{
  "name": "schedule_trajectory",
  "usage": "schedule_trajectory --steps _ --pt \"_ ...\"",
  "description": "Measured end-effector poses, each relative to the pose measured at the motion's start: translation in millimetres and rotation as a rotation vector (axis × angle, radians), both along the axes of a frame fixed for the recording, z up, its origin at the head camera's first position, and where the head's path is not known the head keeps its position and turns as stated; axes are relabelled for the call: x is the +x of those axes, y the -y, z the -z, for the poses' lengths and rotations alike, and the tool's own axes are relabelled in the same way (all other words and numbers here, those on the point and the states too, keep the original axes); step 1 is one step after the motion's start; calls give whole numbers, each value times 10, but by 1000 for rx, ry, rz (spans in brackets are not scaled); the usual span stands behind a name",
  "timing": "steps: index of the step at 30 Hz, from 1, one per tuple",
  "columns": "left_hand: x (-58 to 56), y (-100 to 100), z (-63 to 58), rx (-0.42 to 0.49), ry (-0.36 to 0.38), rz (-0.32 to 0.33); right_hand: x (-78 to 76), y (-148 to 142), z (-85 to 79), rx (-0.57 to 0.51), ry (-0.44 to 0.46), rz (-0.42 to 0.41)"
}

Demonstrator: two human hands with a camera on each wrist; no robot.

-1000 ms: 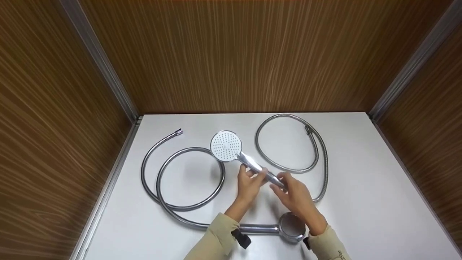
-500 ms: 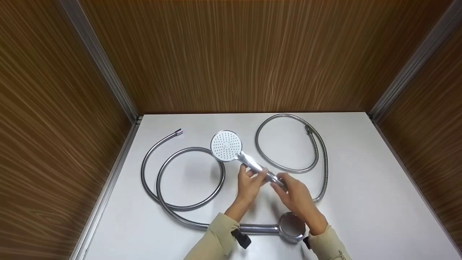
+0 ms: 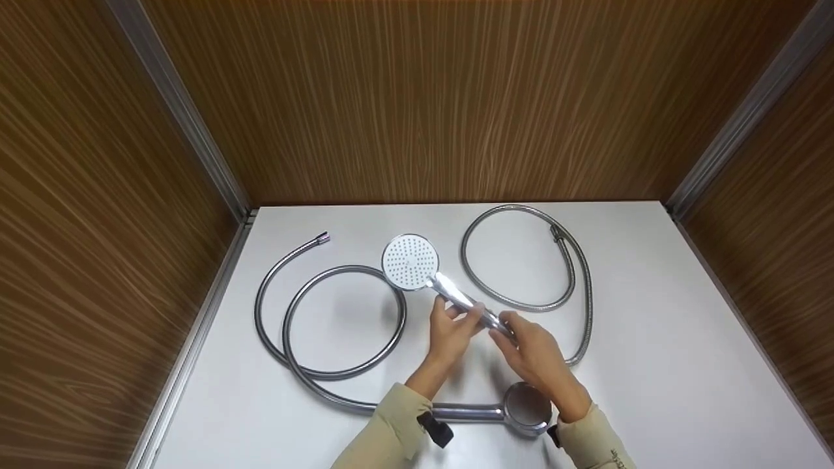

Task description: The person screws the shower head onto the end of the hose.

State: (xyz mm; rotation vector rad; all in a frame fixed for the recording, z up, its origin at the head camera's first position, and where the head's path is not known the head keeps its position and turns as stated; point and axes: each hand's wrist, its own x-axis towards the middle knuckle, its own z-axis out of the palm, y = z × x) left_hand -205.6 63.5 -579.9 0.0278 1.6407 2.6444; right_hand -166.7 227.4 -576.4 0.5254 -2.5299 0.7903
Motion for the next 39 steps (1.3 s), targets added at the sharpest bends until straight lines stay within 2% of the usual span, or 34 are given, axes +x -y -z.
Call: schedule_trajectory --steps 13,20,30,39 --pt "-4 19 55 -32 22 50 13 -19 4 31 122 21" --pt "-24 -1 169 -49 35 54 -1 -17 58 79 95 43" --pt "-52 3 349 -126 83 52 -1 18 120 154 243 75" --pt "-72 -12 435 -163 74 30 -30 9 205 149 279 72"
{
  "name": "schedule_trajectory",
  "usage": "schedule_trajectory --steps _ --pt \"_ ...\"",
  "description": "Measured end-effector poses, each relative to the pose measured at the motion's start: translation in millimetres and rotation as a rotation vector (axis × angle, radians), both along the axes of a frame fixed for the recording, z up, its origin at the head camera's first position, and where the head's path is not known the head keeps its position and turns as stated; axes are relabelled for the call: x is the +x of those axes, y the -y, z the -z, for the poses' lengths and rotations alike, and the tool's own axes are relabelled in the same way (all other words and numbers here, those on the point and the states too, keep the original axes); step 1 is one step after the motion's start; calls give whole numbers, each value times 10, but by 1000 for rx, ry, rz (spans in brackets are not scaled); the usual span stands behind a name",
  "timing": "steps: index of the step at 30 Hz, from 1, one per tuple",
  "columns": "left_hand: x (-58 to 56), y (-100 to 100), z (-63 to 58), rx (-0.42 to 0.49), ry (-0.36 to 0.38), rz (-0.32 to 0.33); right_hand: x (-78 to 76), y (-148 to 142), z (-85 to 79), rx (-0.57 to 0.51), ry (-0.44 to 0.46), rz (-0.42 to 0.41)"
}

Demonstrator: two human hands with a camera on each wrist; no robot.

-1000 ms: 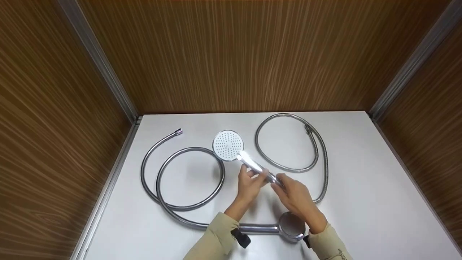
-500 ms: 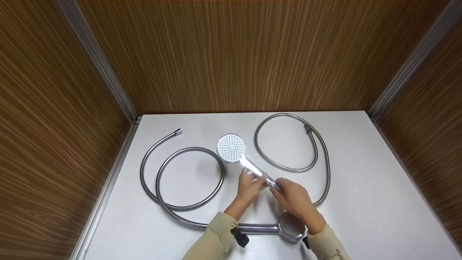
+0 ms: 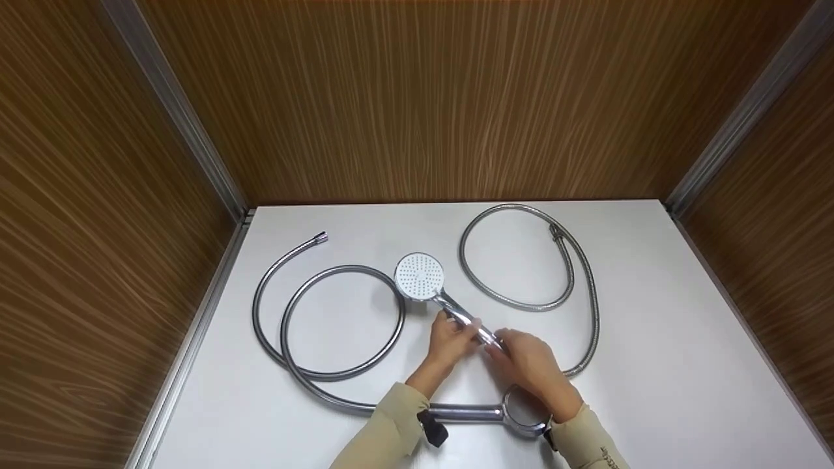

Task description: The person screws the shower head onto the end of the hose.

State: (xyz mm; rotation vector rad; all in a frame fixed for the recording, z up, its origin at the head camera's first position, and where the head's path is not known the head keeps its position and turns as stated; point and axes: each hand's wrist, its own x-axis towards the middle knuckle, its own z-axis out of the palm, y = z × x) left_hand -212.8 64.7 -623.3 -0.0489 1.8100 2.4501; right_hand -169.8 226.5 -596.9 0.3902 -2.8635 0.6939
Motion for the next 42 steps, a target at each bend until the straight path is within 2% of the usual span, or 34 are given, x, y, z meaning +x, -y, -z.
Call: schedule_trajectory --steps 4,10,25,33,42 --pt "-4 -15 45 -8 12 -5 -8 -3 34 21 1 -3" --pt "-11 -9 105 12 30 22 -18 3 70 49 -24 -17" --pt "-49 -4 120 -9 49 40 -30 25 57 71 -15 -10" --pt "-63 -5 135 -51 63 45 -23 26 86 100 -84 -18" --pt "-88 41 83 -151 107 74 -37 17 54 87 -10 -8"
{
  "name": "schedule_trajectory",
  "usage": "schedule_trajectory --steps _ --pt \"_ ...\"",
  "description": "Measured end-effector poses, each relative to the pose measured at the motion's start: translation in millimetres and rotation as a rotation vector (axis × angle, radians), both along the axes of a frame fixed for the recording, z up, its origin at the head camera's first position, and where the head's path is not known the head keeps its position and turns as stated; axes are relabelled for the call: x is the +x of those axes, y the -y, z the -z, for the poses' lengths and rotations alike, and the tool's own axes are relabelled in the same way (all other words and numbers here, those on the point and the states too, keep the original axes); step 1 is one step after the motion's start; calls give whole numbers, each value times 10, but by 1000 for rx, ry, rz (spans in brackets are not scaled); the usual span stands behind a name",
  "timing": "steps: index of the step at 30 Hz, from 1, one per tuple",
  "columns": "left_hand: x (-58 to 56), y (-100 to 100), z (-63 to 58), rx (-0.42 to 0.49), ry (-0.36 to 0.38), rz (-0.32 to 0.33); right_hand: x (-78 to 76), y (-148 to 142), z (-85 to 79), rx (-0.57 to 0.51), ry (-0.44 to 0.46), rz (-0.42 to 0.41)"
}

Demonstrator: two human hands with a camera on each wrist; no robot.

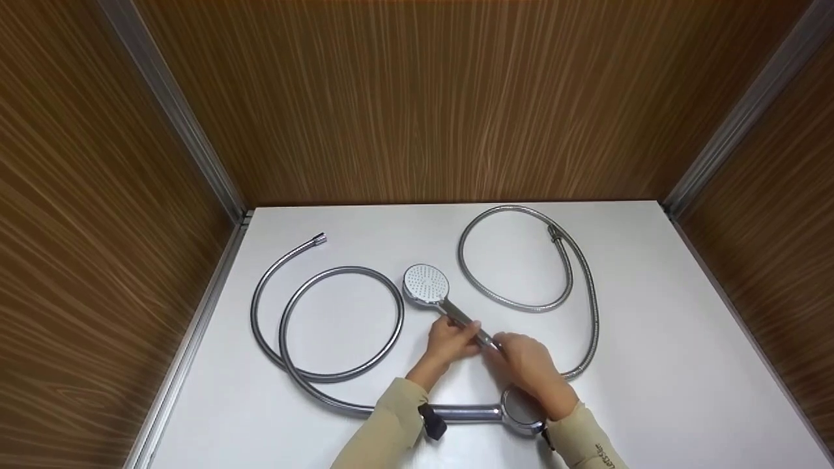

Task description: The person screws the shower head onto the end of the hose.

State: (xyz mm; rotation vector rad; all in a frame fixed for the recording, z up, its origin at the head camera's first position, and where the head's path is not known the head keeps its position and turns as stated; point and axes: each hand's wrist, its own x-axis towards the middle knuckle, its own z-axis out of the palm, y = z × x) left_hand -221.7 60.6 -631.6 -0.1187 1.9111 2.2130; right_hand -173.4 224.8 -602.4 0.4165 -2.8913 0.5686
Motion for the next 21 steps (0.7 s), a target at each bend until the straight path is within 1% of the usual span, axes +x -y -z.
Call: schedule_trajectory --steps 3,5,10,13,17,21 --pt "-12 20 -29 -26 18 11 -15 -7 -23 -1 15 5" --pt "-15 32 -46 -60 24 10 -21 -14 -35 2 23 7" --pt "-11 65 -86 -168 37 -22 -16 -27 -37 7 7 10" --pt "-17 82 -108 -193 59 -37 -20 -28 -41 0 -3 12" --pt "-23 102 -130 -211 87 -55 -29 -26 -35 -10 8 18" --pt "-29 115 -127 -310 76 -76 -25 -27 -15 -15 33 22"
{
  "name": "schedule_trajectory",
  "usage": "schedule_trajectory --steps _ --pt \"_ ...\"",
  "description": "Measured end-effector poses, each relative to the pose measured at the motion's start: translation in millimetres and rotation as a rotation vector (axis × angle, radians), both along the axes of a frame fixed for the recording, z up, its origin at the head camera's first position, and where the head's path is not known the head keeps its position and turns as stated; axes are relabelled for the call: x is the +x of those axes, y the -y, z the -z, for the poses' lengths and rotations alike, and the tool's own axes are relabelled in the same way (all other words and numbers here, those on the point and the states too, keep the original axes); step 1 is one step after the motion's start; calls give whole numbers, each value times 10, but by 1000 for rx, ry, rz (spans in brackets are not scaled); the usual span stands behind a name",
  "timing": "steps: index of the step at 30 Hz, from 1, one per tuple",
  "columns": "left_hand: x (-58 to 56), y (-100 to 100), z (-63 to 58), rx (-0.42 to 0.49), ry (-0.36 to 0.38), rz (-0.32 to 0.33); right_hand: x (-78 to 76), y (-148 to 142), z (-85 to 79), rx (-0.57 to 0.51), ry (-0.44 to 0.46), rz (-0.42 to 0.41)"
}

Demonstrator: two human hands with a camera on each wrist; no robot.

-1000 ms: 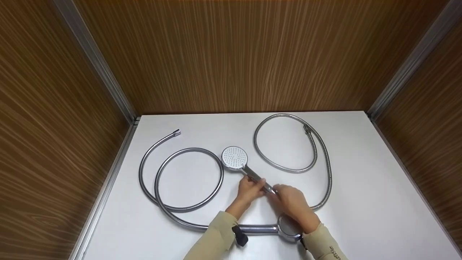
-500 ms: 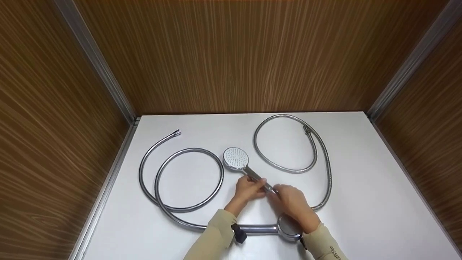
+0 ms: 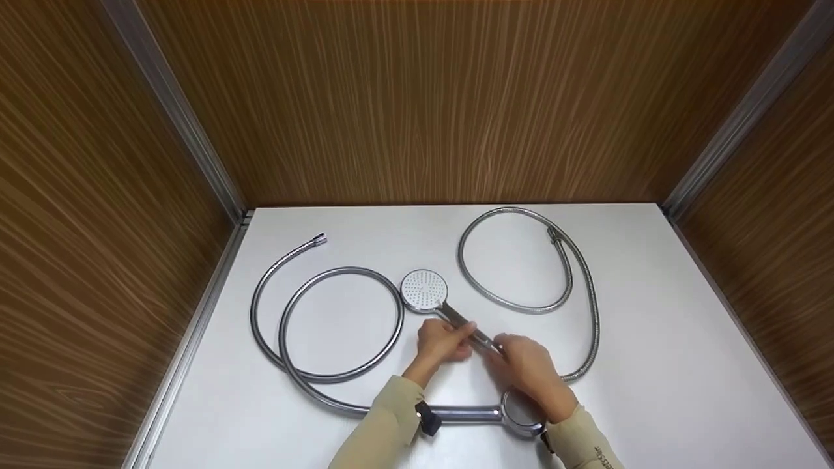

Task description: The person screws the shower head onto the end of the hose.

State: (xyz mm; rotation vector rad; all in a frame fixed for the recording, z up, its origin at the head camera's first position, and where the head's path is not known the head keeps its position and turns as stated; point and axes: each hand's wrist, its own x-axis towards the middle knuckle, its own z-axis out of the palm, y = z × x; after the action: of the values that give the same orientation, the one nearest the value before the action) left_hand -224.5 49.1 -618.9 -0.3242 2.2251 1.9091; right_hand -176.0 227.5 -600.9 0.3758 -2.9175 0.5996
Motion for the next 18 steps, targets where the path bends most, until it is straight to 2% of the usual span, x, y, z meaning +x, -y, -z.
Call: schedule_trajectory --steps 3,10,18 --pt "6 2 9 -47 -9 -2 9 -6 14 -11 29 2" --pt "17 8 6 58 34 23 15 -25 6 -23 47 16" --pt "62 35 9 73 30 84 47 -22 28 -23 60 26"
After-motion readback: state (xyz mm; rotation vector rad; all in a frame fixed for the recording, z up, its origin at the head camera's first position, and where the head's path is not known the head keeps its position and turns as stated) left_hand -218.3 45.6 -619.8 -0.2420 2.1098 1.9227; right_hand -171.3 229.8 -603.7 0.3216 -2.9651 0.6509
